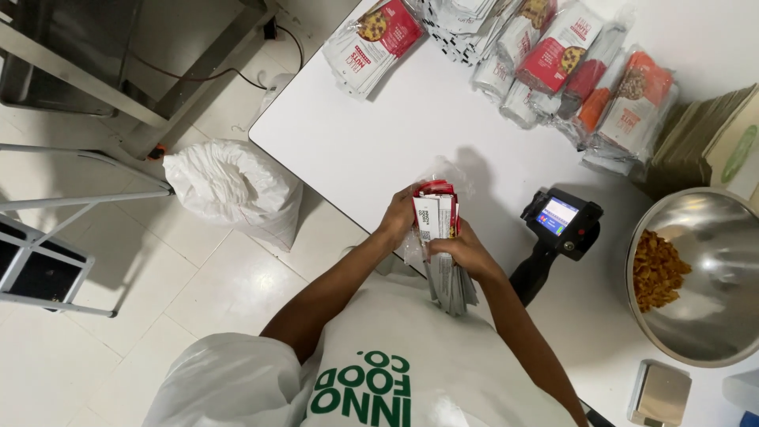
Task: The person organizes a stack of product labels by hand on a white table and scans the labels using a handheld scanner. They handle the labels one at a time while holding the scanner in their other hand.
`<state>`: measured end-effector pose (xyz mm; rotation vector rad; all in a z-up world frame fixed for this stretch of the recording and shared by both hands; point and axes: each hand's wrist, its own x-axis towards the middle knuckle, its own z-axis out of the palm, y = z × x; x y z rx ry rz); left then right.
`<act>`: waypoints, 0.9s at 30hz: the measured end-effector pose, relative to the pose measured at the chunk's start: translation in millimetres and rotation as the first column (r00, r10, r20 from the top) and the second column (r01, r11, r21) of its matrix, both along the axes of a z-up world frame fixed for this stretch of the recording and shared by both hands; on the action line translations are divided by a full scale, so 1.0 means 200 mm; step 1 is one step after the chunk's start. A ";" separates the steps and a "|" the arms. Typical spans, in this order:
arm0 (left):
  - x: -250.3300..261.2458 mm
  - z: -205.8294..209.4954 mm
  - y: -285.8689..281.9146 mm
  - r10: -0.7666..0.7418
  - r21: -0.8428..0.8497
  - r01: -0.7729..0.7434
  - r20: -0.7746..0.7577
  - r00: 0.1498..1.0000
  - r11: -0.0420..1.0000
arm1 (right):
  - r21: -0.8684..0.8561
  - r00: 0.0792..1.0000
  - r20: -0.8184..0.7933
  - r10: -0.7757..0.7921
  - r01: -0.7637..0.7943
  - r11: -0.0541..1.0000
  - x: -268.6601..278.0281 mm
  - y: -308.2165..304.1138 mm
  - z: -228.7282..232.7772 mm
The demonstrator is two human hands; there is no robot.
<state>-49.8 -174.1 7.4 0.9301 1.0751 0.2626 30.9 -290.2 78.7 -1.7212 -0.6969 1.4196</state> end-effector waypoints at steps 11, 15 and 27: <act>-0.18 0.29 -0.13 0.072 0.647 -0.145 0.138 0.988 0.748 | -0.443 0.813 0.435 0.387 -0.181 0.878 -0.15 0.15 0.47; -0.19 0.28 -0.12 -0.036 0.782 -0.049 0.091 0.995 0.621 | -0.475 0.805 0.480 0.350 -0.097 0.875 -0.15 0.16 0.36; -0.21 0.34 -0.26 -0.378 0.506 0.365 -0.083 0.922 0.781 | -0.196 0.958 0.133 -0.253 0.276 0.941 -0.13 -0.11 0.24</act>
